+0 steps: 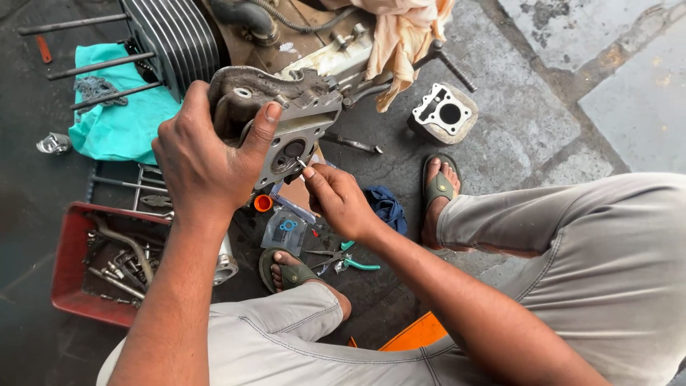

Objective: Cleaning and reassembling components of a motorcycle engine, including the cylinder head and gaskets.

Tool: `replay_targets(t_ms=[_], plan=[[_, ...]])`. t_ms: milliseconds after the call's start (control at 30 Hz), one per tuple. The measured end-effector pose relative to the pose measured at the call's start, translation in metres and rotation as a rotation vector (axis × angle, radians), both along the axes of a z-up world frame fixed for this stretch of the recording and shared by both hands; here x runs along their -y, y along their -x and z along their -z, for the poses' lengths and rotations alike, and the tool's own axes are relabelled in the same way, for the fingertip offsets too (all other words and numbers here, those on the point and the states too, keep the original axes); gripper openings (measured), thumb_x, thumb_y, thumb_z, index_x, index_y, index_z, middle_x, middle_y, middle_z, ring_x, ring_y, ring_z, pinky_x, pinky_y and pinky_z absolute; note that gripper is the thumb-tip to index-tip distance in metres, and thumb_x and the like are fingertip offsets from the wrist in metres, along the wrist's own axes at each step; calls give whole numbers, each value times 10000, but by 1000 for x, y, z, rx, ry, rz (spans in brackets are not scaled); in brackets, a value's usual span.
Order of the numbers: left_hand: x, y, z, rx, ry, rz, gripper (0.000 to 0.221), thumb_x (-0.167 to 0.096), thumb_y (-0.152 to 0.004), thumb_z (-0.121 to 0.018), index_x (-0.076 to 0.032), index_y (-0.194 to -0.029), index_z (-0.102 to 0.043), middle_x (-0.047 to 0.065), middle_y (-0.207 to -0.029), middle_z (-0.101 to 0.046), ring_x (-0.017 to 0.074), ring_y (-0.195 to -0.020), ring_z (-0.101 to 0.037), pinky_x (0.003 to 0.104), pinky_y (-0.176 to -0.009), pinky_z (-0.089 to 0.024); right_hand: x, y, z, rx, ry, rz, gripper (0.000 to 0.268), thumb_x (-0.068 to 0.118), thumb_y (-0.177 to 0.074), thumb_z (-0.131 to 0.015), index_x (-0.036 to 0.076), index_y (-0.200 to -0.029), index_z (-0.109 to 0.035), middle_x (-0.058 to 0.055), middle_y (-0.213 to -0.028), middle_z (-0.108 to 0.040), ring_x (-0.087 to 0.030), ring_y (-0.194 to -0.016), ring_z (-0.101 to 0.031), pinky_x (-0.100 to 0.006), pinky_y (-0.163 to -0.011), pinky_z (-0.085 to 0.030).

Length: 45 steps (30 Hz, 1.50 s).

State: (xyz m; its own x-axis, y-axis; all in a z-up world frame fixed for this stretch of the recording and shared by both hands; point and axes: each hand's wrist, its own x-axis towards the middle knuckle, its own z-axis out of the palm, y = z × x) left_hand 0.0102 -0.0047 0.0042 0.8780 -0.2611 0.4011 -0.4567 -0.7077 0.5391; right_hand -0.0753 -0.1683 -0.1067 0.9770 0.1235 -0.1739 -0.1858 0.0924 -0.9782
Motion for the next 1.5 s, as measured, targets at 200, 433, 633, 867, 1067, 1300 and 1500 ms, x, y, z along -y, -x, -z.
replay_targets(t_ms=[200, 433, 633, 867, 1067, 1300, 1500], plan=[[-4, -1, 3, 28, 0, 10, 662, -747, -1039, -627, -100, -903, -590, 17, -708, -673, 192, -658, -732, 333, -607, -569, -8, 3, -3, 31, 220, 130, 477, 396, -1086, -432, 16, -860, -612, -33, -597, -554, -113, -543, -541, -310, -522, -456], [-5, -15, -14, -99, -24, -12, 686, -753, -957, -636, -75, -856, -613, 58, -664, -683, 219, -642, -737, 377, -612, -583, 32, -16, -33, 216, 742, 84, 438, 401, -1031, -580, 24, -828, -670, -97, -571, -589, -198, -477, -542, -380, -510, -431], [-15, -37, -25, -210, -74, 43, 699, -796, -926, -608, -98, -929, -660, 76, -767, -720, 271, -769, -752, 449, -685, -590, 55, -37, -74, 640, 852, 142, 327, 375, -955, -751, 56, -1002, -698, -91, -752, -661, -183, -584, -629, -365, -524, -507], [-21, -46, -13, -325, -195, 72, 923, -922, -813, -399, -57, -1021, -646, 70, -754, -729, 266, -729, -764, 452, -695, -620, 37, -94, -116, 771, 1063, -113, 974, 410, -713, -934, 164, -1522, -452, -164, -1266, -692, -307, -826, -731, -447, -706, -592], [-68, -46, -3, -508, 151, 187, 746, -739, -996, -292, -142, -1404, -473, 136, -1028, -739, 275, -1013, -740, 442, -839, -569, 43, -88, -103, 745, 1034, -148, 1031, 439, -694, -954, 213, -1547, -420, -150, -1236, -713, -346, -907, -744, -463, -749, -599], [-122, 6, 21, -785, -416, -122, 670, 13, -852, -650, -271, -1446, -525, 86, -1306, -713, 284, -1164, -699, 431, -983, -543, 48, -87, -89, 810, 1082, -96, 1057, 397, -707, -950, 234, -1582, -381, -160, -1276, -705, -320, -888, -745, -441, -757, -607], [-94, 27, 102, -1240, 1074, -112, 999, -359, -679, -862, -281, -1588, -452, 78, -1277, -673, 235, -982, -664, 524, -754, -584, 50, -85, -87, 715, 984, -79, 1019, 305, -735, -934, 230, -1591, -385, -141, -1242, -724, -280, -938, -748, -428, -795, -602]])
